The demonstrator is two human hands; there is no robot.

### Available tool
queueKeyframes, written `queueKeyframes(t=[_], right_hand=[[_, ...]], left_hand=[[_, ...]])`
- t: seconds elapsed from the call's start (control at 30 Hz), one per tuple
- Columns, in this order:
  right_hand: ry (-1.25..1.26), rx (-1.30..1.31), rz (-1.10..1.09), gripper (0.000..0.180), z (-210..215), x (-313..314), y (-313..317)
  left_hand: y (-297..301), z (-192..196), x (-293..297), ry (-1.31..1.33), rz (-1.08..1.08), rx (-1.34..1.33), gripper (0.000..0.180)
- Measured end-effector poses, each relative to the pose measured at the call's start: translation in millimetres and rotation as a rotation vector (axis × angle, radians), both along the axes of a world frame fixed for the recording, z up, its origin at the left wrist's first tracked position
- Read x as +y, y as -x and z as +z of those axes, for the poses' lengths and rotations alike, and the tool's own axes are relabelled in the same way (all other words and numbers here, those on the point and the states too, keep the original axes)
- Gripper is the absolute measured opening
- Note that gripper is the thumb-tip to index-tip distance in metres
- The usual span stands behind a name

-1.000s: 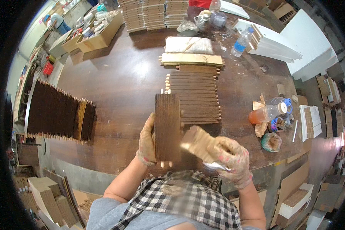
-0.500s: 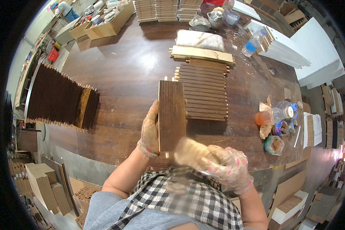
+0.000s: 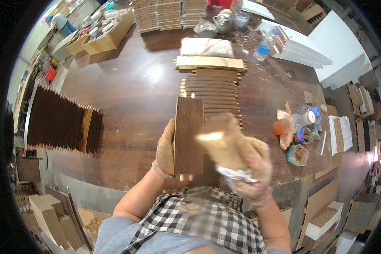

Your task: The person picks up individual wood slats by hand, wipes them with a stained cloth to apply color, and places them onto a large stack on the workbench.

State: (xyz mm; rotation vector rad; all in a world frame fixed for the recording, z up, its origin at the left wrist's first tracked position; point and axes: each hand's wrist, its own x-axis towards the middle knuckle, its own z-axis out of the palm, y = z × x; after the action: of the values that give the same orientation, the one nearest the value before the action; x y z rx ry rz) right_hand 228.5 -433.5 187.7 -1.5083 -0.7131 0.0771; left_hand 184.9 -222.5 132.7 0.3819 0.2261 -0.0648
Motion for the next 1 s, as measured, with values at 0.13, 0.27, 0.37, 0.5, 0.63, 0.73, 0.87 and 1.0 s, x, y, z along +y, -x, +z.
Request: queueKeyframes(t=[0.13, 0.27, 0.37, 0.5, 0.63, 0.73, 0.87, 1.0], right_hand=[[0.273, -0.503, 0.109, 0.055, 3, 56, -3], [0.251, -0.703, -0.051, 0.056, -22, 88, -32], [0.343, -0.743, -0.268, 0.060, -39, 87, -96], [0.090, -0.633, -0.298, 0.071, -33, 71, -152], [0.248, -0.877, -0.293, 0.073, -15, 92, -109], [0.485, -0.752, -0.108, 0.058, -41, 101, -45], [0.322, -0.638, 0.325, 0.031, -53, 89, 17], [0.069, -0.485, 0.266, 0.063, -33, 74, -6]], left_hand=[[2, -44, -25, -0.356, -0.032, -0.446, 0.053], [6, -80, -48, -0.139, -0.082, -0.202, 0.054], [9, -18, -24, 0.130, -0.362, -0.050, 0.059], [12, 6, -29, -0.122, -0.140, 0.041, 0.055], [7, -7, -16, 0.091, -0.165, 0.039, 0.055], [-1, -42, -12, 0.249, -0.101, -0.148, 0.054], [-31, -54, 12, 0.121, -0.049, 0.044, 0.064], [-27, -23, 32, -0.058, 0.121, -0.087, 0.055]])
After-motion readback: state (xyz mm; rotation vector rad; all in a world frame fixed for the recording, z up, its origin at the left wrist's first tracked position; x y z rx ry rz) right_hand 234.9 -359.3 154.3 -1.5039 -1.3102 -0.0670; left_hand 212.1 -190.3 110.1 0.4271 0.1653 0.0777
